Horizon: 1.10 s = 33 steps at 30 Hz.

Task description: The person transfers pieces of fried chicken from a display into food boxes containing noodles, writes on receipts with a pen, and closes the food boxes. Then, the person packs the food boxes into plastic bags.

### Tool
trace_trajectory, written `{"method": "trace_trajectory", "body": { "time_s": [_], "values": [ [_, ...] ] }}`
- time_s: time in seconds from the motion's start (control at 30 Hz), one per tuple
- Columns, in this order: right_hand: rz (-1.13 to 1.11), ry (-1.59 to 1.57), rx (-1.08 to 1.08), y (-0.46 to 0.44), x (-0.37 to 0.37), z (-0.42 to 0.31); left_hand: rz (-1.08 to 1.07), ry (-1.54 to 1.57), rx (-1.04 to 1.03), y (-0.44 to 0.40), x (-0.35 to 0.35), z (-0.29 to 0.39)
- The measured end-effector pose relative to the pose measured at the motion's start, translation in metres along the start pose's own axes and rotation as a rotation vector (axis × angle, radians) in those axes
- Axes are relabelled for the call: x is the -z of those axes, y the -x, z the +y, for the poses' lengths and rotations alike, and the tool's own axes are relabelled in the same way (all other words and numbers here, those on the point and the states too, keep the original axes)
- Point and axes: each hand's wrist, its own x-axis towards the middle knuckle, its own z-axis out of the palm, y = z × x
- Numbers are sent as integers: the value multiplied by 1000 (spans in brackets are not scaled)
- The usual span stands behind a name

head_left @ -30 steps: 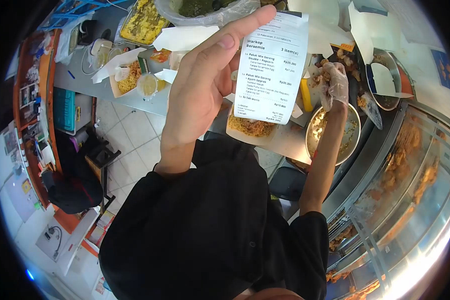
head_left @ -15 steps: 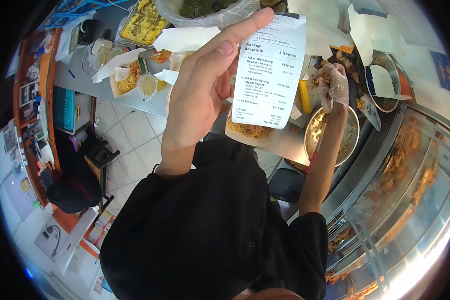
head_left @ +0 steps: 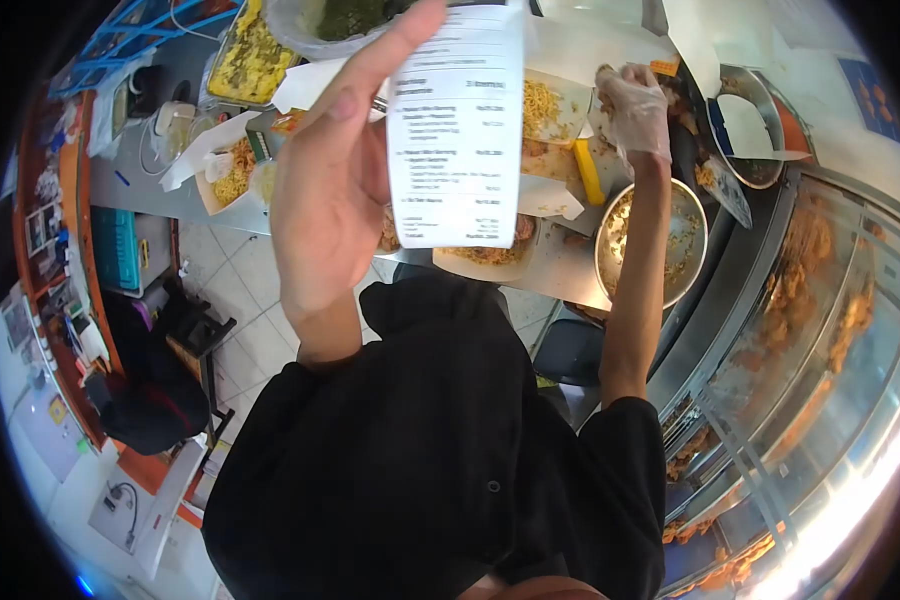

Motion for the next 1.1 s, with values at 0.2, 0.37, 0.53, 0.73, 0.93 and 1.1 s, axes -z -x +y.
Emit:
{"method": "trace_trajectory", "body": {
  "time_s": [0.2,0.37,0.53,0.73,0.93,1.1],
  "values": [
    [77,-1143,-778,-19,-15,-10,325,-52,101,5,-17,14],
    [86,-997,-727,-5,10,-43,244,23,18,18,7,17],
    [-111,-1066,-634,77,33,-127,415,-62,53,19,0,20],
    [-79,-459,-644,202,-80,-180,472,-73,121,18,-11,14],
    [-131,-134,-523,208,-67,-188,334,-29,130,25,-5,10],
    [-316,-123,-493,175,-45,-188,240,27,84,28,0,10]
  ]
}}
